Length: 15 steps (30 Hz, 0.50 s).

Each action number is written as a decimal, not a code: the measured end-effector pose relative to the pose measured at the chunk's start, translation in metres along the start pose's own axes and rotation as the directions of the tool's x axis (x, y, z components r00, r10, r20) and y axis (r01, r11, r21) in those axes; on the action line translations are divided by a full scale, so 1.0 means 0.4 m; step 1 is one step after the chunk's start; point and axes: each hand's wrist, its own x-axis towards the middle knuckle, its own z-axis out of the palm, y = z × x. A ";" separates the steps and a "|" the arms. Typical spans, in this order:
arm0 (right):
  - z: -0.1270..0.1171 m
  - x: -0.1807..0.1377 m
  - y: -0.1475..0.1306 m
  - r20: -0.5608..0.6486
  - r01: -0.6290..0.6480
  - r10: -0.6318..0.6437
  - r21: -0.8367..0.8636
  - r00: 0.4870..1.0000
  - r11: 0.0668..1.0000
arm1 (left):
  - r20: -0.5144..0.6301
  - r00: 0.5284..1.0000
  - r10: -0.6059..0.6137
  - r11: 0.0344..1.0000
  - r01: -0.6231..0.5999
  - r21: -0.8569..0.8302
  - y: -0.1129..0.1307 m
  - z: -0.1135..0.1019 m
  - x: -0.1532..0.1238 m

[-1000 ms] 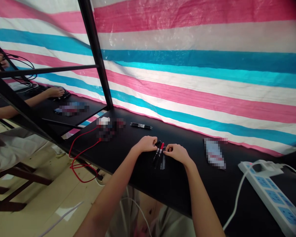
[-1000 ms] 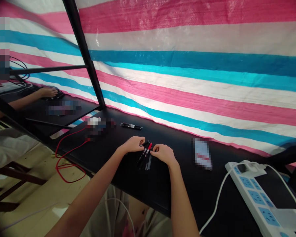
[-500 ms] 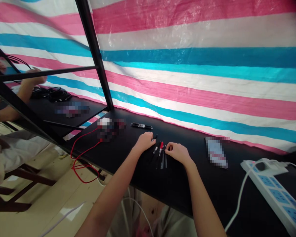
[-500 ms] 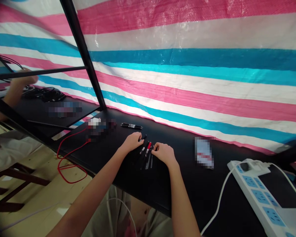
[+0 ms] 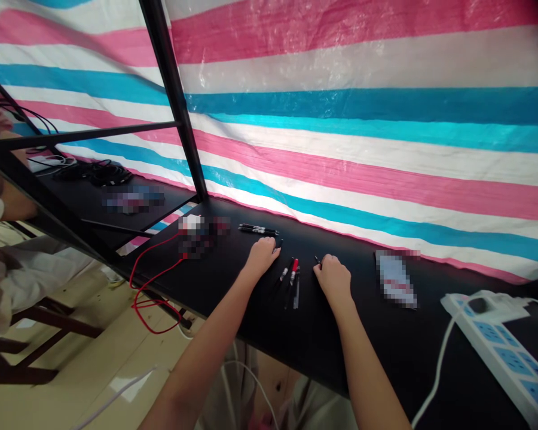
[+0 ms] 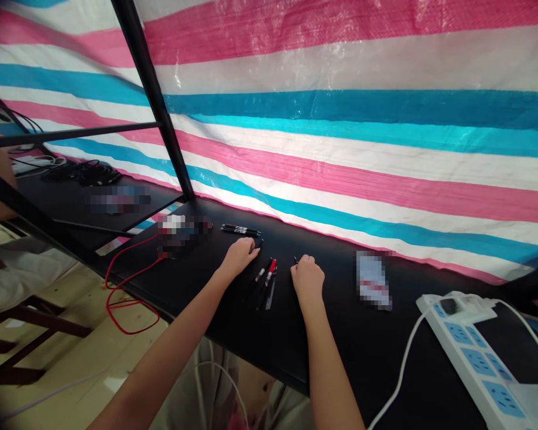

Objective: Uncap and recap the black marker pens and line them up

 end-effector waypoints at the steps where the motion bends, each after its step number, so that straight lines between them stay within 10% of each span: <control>1: 0.000 0.001 0.001 0.013 -0.014 0.014 0.005 1.000 1.000 | -0.014 1.000 0.003 1.000 -0.003 -0.014 0.001 -0.001 0.000; 11: 0.001 0.003 0.021 0.112 -0.090 0.076 0.124 0.991 0.988 | -0.107 0.985 0.137 0.986 -0.146 -0.077 0.026 -0.002 0.003; 15: 0.010 0.021 0.031 0.048 -0.094 0.081 0.459 0.996 0.884 | -0.112 0.970 0.214 0.976 -0.218 -0.022 0.037 0.002 0.002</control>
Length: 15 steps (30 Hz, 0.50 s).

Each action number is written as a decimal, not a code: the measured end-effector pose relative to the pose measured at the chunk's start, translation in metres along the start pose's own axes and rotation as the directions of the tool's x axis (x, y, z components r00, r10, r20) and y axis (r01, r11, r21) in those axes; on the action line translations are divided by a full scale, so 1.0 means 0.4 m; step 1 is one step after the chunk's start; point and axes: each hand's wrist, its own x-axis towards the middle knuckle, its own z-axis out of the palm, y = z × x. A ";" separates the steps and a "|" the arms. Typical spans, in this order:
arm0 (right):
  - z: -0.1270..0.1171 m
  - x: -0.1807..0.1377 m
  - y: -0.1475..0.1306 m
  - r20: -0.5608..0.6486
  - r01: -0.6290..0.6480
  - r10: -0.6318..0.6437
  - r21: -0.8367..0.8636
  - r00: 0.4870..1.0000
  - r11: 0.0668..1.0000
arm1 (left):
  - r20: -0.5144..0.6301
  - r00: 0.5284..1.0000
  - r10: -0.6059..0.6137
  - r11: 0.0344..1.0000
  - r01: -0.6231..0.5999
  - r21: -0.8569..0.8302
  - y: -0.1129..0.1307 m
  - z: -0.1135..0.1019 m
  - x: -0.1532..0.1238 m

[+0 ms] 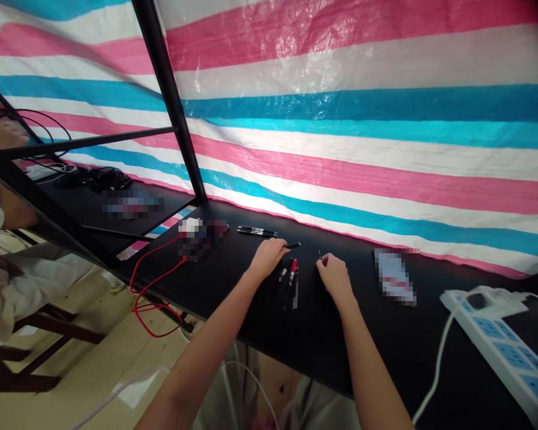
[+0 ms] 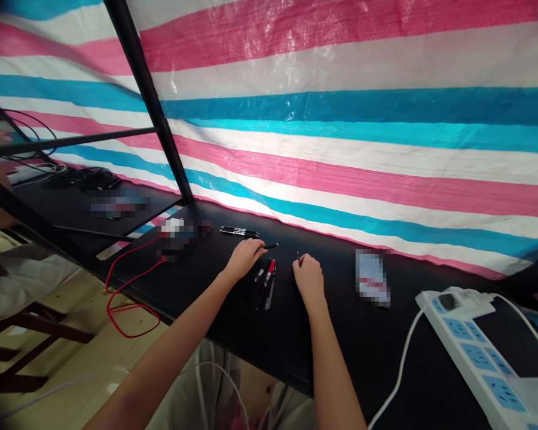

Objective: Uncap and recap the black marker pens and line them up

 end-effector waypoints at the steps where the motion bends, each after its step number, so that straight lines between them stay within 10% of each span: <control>1: 0.003 0.007 0.001 -0.019 -0.001 0.004 0.153 1.000 0.988 | -0.007 1.000 0.017 1.000 -0.017 0.015 0.001 0.000 0.000; 8: 0.008 0.030 -0.001 0.041 -0.104 0.186 0.933 0.982 0.343 | -0.013 0.998 0.069 0.996 -0.069 0.057 -0.003 -0.003 0.001; 15: -0.001 0.029 0.005 0.046 -0.091 0.174 0.960 0.984 0.265 | 0.041 0.999 0.028 0.999 -0.030 0.039 0.004 -0.008 0.002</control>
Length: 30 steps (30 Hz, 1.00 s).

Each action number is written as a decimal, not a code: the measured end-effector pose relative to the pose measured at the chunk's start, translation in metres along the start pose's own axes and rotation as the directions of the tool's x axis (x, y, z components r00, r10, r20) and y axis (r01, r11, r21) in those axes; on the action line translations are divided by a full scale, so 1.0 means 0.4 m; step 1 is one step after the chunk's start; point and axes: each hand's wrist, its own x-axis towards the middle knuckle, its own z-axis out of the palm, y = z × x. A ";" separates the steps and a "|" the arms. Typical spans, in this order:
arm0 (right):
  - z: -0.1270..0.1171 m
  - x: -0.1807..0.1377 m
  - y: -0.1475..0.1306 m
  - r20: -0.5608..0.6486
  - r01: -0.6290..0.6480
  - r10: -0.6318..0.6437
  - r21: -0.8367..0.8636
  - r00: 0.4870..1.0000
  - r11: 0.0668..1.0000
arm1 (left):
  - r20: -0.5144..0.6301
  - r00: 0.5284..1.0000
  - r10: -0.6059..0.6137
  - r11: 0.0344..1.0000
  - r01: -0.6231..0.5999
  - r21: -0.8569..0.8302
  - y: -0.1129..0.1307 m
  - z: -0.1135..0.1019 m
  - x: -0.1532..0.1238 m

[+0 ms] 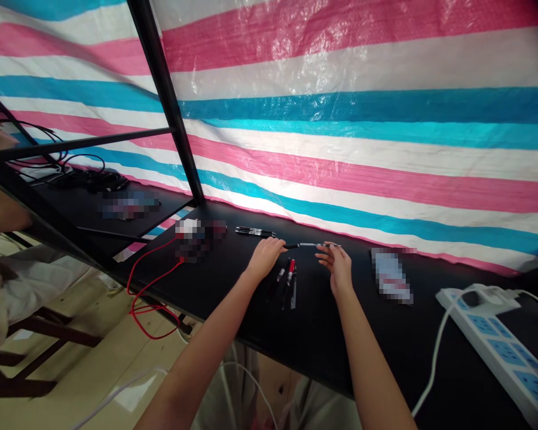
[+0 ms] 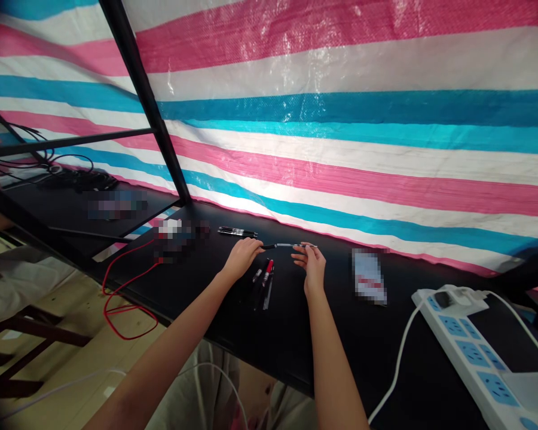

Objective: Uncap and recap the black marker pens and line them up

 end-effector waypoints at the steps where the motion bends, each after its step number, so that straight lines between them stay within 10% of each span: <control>1: 0.001 -0.001 0.001 0.008 -0.003 0.003 -0.004 1.000 1.000 | 0.005 1.000 -0.002 1.000 0.002 -0.004 0.000 -0.001 0.000; 14: 0.000 0.002 0.009 0.014 -0.009 0.010 -0.054 1.000 0.998 | -0.010 1.000 0.020 1.000 -0.020 -0.002 0.002 -0.005 -0.003; 20: 0.024 -0.009 0.009 0.228 0.124 -0.075 -0.210 0.971 0.970 | -0.030 1.000 0.010 1.000 -0.011 -0.026 0.002 -0.010 -0.005; 26: -0.028 0.028 0.014 -0.119 0.149 -0.177 -0.213 0.977 0.966 | -0.137 0.979 -0.153 0.988 0.149 -0.035 -0.008 -0.034 -0.008; 30: -0.059 0.041 0.014 -0.141 0.111 -0.145 -0.221 0.979 0.969 | -0.224 0.942 -0.248 0.968 0.248 -0.028 -0.008 -0.043 -0.012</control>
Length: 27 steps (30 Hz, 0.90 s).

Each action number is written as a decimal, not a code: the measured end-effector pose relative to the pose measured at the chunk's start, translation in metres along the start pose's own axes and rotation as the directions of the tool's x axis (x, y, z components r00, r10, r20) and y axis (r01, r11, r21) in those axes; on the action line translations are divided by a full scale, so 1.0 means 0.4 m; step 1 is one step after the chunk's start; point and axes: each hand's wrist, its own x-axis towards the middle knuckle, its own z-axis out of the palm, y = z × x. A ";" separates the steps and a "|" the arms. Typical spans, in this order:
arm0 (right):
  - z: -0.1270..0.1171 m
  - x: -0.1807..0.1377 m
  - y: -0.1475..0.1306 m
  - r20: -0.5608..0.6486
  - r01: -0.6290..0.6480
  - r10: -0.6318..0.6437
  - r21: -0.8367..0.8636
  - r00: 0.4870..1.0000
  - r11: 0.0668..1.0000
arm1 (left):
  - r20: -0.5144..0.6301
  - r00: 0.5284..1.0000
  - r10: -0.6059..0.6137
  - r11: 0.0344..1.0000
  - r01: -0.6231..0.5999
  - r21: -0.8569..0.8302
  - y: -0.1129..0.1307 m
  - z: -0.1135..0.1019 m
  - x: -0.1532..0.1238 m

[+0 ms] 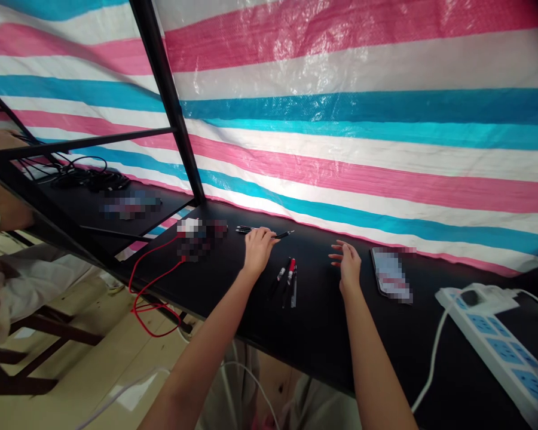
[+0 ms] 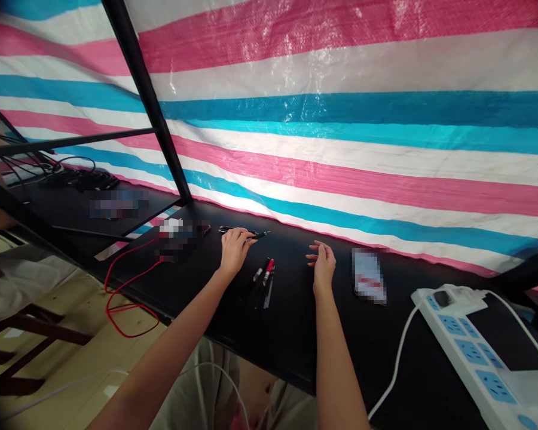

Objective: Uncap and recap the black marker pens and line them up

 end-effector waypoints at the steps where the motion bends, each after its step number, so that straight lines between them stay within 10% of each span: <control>1: -0.002 0.000 0.001 0.007 0.007 -0.007 -0.013 1.000 1.000 | -0.016 1.000 -0.025 1.000 0.025 0.012 -0.002 -0.001 -0.001; 27: 0.025 -0.020 0.001 0.182 0.096 -0.057 -0.210 0.982 0.973 | 0.133 0.986 -0.102 0.971 0.070 0.228 -0.081 0.053 -0.001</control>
